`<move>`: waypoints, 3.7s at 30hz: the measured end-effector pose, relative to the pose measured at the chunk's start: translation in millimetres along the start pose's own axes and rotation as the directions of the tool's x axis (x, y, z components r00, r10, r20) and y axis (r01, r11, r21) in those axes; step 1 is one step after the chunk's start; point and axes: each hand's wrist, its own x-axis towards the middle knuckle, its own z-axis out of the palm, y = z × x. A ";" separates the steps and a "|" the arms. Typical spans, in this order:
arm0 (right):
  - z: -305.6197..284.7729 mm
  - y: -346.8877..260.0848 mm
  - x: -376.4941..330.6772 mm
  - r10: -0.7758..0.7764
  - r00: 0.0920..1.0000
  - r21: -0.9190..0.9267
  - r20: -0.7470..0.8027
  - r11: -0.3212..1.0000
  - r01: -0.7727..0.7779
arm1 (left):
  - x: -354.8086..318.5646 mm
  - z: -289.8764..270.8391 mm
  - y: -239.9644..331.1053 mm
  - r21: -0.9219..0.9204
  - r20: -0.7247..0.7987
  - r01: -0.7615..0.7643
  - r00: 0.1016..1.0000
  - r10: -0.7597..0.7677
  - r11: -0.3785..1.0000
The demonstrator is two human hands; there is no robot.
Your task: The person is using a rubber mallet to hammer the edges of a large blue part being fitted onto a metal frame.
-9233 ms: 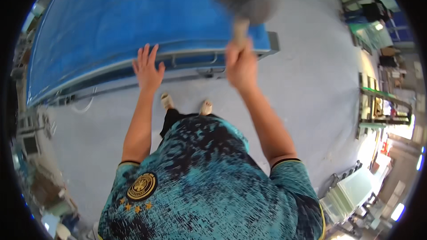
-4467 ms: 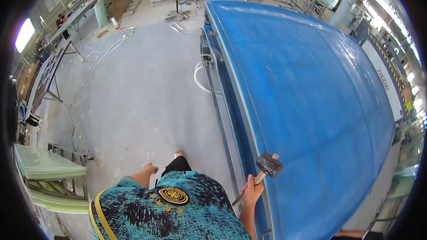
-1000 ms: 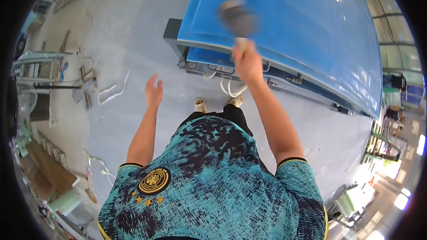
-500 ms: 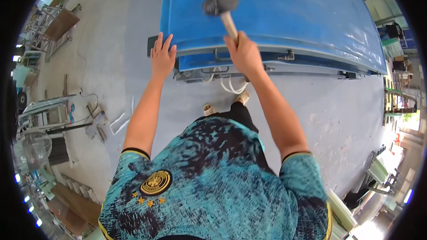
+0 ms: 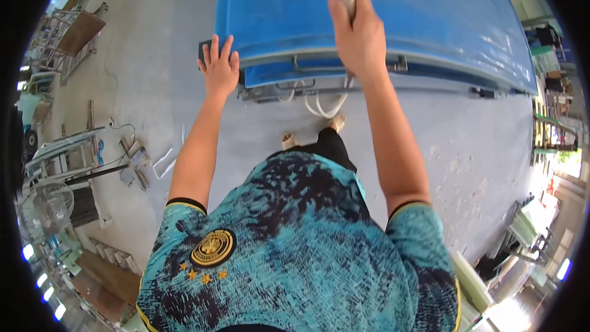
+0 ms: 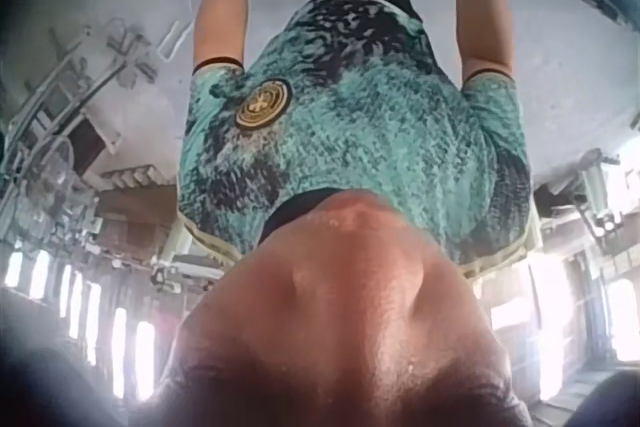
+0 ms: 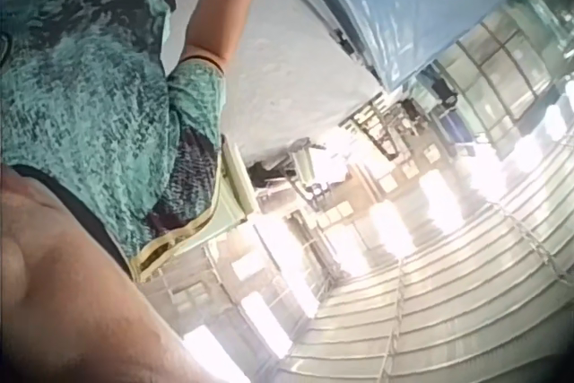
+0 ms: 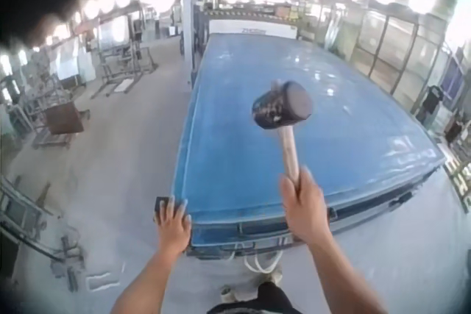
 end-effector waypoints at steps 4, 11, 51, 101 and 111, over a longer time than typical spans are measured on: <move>62.6 88.2 -22.5 -0.022 0.968 0.162 -0.249 0.985 0.064 | 7.6 1.9 -3.8 0.013 -0.034 -0.011 0.999 0.012 1.000; -15.3 27.5 -5.0 0.039 0.999 -0.069 -0.005 0.997 -0.039 | 8.5 5.4 -1.5 0.009 -0.038 0.003 0.999 -0.003 1.000; -46.9 179.0 1.8 -0.030 0.859 -0.132 -0.511 0.990 -0.044 | 28.4 22.0 6.6 0.071 -0.043 -0.025 0.999 0.028 0.997; -178.0 174.7 16.6 0.056 0.985 -0.026 -0.162 0.998 -0.061 | -39.5 23.2 302.5 0.024 0.095 -0.141 0.986 0.138 0.990; -269.6 294.9 -90.1 0.116 0.978 0.063 0.175 0.990 -0.128 | -102.3 7.5 502.0 -0.896 0.439 0.423 0.889 0.128 0.137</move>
